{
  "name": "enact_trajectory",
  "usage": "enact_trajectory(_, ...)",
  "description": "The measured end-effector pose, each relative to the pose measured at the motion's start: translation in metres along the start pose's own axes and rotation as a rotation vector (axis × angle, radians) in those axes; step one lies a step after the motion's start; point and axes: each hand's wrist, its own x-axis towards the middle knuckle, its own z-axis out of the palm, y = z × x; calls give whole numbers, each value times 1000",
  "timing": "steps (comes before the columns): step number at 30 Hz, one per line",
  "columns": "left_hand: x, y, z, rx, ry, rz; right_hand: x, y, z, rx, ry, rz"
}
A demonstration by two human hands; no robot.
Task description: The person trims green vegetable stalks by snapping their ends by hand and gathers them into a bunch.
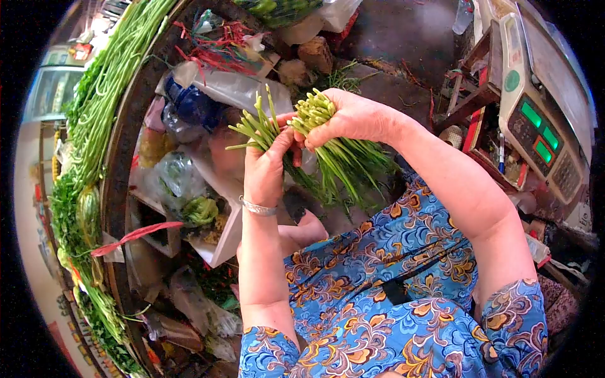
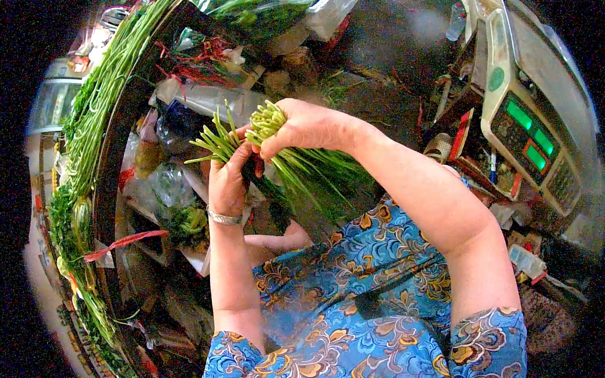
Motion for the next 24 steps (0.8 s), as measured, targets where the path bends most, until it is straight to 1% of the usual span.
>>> enact_trajectory(3, 0, -1, 0, 17, 15, -4, 3, 7, -2, -47, -18, -2)
enact_trajectory(5, 1, 1, 1, 61, 103, -1, 2, 6, -2, -101, 49, 6)
enact_trajectory(7, 4, -2, -5, 45, 125, -13, 2, 5, -8, -102, 75, 6)
enact_trajectory(9, 4, 0, -9, 125, 57, -76, 2, 3, -13, -93, 115, 8)
enact_trajectory(11, 0, 2, -3, 65, 16, -107, 0, 1, -11, -62, 168, -64)
enact_trajectory(13, -1, 5, 7, 39, 59, -106, 1, 2, -13, -39, 173, -69)
enact_trajectory(15, 0, 0, 2, 62, 32, -118, 2, 3, -13, -16, 176, -75)
enact_trajectory(18, 0, -3, 0, 92, -22, -111, 4, 4, -11, 62, 327, -66)
enact_trajectory(20, -1, -4, 0, 100, -51, -92, 3, 2, -11, 76, 334, -41)
enact_trajectory(22, -1, -4, 1, 95, -59, -118, 4, 1, -10, 91, 340, -16)
enact_trajectory(24, -1, -6, 1, 85, -81, -125, 5, 3, -9, 181, 287, -40)
